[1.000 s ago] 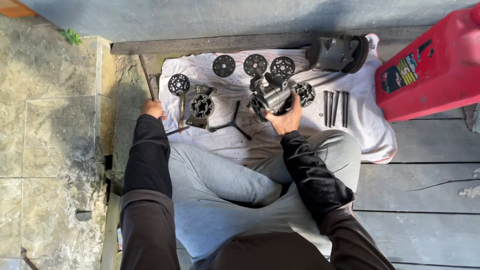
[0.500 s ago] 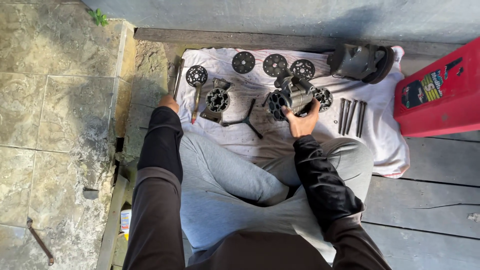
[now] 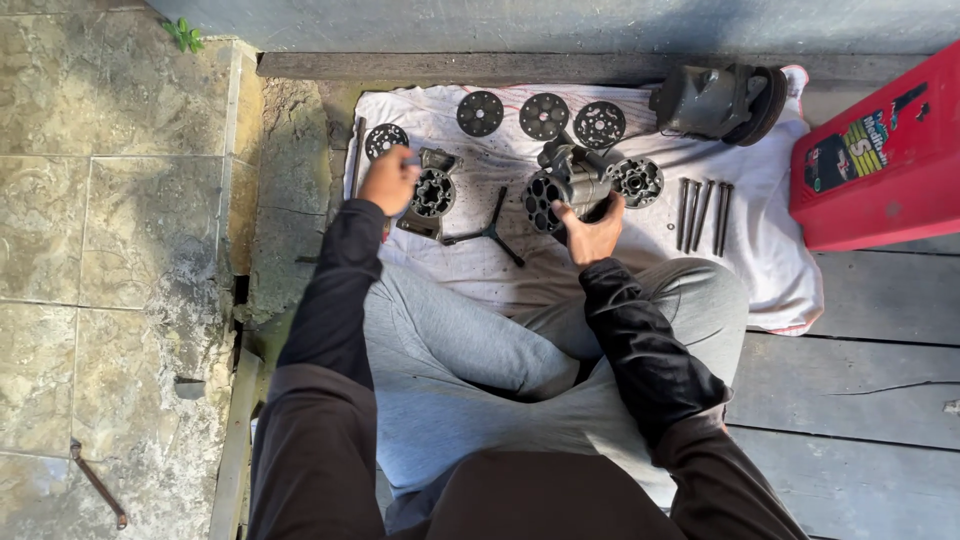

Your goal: The person sits cross-legged on a cloth and assembles a mechanical component by hand. They place a circular disc into a cylindrical housing, then use a screwdriver to tighten screws around the perimeter. The person repeatedly rotates and repositions the assembly to access different screw holes, then removes the disc to inspect the interior before reinserting it.

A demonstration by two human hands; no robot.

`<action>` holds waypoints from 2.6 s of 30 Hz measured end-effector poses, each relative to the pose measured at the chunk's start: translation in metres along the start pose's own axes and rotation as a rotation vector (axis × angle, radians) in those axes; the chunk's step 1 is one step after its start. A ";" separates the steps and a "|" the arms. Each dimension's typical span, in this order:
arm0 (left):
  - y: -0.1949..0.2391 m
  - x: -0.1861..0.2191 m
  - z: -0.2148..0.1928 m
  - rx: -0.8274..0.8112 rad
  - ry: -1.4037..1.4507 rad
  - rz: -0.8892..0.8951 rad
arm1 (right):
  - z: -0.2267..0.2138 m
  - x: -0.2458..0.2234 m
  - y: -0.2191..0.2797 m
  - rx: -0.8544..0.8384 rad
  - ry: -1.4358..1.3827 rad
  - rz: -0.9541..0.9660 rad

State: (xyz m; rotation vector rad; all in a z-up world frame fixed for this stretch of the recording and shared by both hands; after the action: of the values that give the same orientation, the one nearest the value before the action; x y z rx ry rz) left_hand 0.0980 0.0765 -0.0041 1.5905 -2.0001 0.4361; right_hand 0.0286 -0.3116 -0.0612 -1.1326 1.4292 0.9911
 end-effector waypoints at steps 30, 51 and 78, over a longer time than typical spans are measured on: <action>0.017 0.162 0.133 -0.134 1.471 -0.192 | 0.028 -0.051 0.032 -0.423 -0.410 0.362; -0.006 0.133 0.168 -0.415 0.920 -0.158 | 0.010 0.015 -0.001 -0.350 -0.132 0.167; -0.007 0.146 0.143 -0.543 0.961 0.101 | -0.017 -0.020 -0.005 -0.505 0.214 0.070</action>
State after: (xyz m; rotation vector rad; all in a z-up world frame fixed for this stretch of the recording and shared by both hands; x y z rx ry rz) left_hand 0.0519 -0.1213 -0.0326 0.7149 -1.2804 0.5072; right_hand 0.0307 -0.3267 -0.0393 -1.6017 1.4322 1.3606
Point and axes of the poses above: each hand's wrist, its own y-axis away from the middle knuckle, its own z-axis out of the palm, x = y × z, the point moved 7 cm from there along -y, towards the middle knuckle, and after that the axes turned 14 degrees about -x, right-handed, at the moved point
